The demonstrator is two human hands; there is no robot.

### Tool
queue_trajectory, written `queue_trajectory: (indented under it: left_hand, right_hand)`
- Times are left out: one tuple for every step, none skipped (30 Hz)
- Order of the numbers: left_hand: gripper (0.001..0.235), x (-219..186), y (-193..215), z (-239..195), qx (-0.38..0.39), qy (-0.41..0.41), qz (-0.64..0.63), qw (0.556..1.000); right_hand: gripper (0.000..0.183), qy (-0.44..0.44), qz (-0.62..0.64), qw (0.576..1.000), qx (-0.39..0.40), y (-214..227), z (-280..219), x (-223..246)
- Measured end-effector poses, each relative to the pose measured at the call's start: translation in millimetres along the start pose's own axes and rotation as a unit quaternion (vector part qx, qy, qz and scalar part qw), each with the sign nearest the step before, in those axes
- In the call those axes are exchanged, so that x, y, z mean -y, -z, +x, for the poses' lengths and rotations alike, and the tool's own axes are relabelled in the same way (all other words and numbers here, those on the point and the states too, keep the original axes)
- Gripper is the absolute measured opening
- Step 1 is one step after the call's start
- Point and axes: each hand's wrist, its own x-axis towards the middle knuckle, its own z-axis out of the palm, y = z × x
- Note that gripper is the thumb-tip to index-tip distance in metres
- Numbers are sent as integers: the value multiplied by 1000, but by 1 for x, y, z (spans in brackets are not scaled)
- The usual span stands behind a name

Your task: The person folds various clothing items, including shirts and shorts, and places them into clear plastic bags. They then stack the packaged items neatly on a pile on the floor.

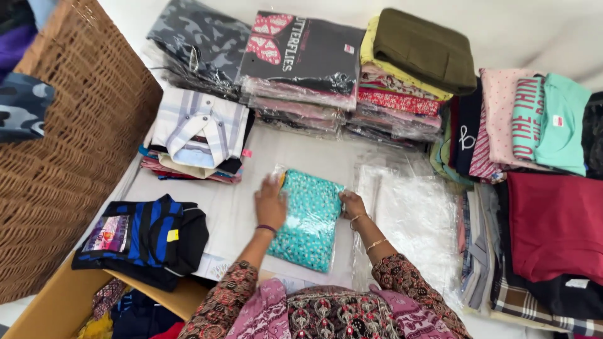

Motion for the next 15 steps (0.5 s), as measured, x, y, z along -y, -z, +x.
queue_trajectory:
  left_hand:
    - [62, -22, 10, -13, 6, 2, -1, 1000]
    - [70, -44, 21, -16, 71, -14, 38, 997]
    - [78, -66, 32, -20, 137, -28, 77, 987]
    - [78, -70, 36, -21, 137, -29, 76, 987]
    - [81, -73, 41, -23, 147, -26, 67, 987]
    - [85, -76, 45, -27, 158, -21, 59, 985]
    - [85, -77, 45, -26, 161, -21, 58, 985]
    - [84, -77, 46, -26, 161, -21, 64, 985]
    - [83, -77, 46, -26, 161, -21, 70, 984]
    - [83, -76, 43, -28, 161, -19, 70, 984]
    - [83, -75, 41, -29, 158, -21, 76, 984]
    - [83, -74, 39, -28, 153, -24, 84, 984]
    - [83, -76, 42, -26, 151, -22, 86, 984]
    - [85, -78, 45, -25, 165, -19, 81, 983]
    - [87, -80, 49, -24, 179, -16, 77, 981]
  right_hand:
    - [18, -6, -1, 1000, -2, 5, 11, -21]
    - [25, 32, -34, 999, -27, 7, 27, -33]
    - [34, 68, -67, 994, -53, 10, 44, -46]
    - [34, 68, -67, 994, -54, -7, 0, -19]
    - [52, 277, -206, 927, -149, -21, -38, 9]
    - [71, 465, -332, 790, -225, -29, -75, 33]
    - [71, 463, -333, 790, -225, -38, -83, 41]
    - [72, 457, -445, 753, -160, -48, -90, 48]
    - [73, 444, -548, 703, -91, -57, -98, 55]
    - [73, 444, -549, 703, -89, -64, -98, 59]
    - [72, 426, -594, 681, -43, -71, -99, 62]
    - [71, 408, -635, 656, 3, -79, -98, 67]
    - [71, 410, -635, 655, 5, -78, -91, 65]
    - [72, 368, -643, 671, 24, -77, -86, 61]
    - [73, 326, -651, 684, 43, -76, -80, 57]
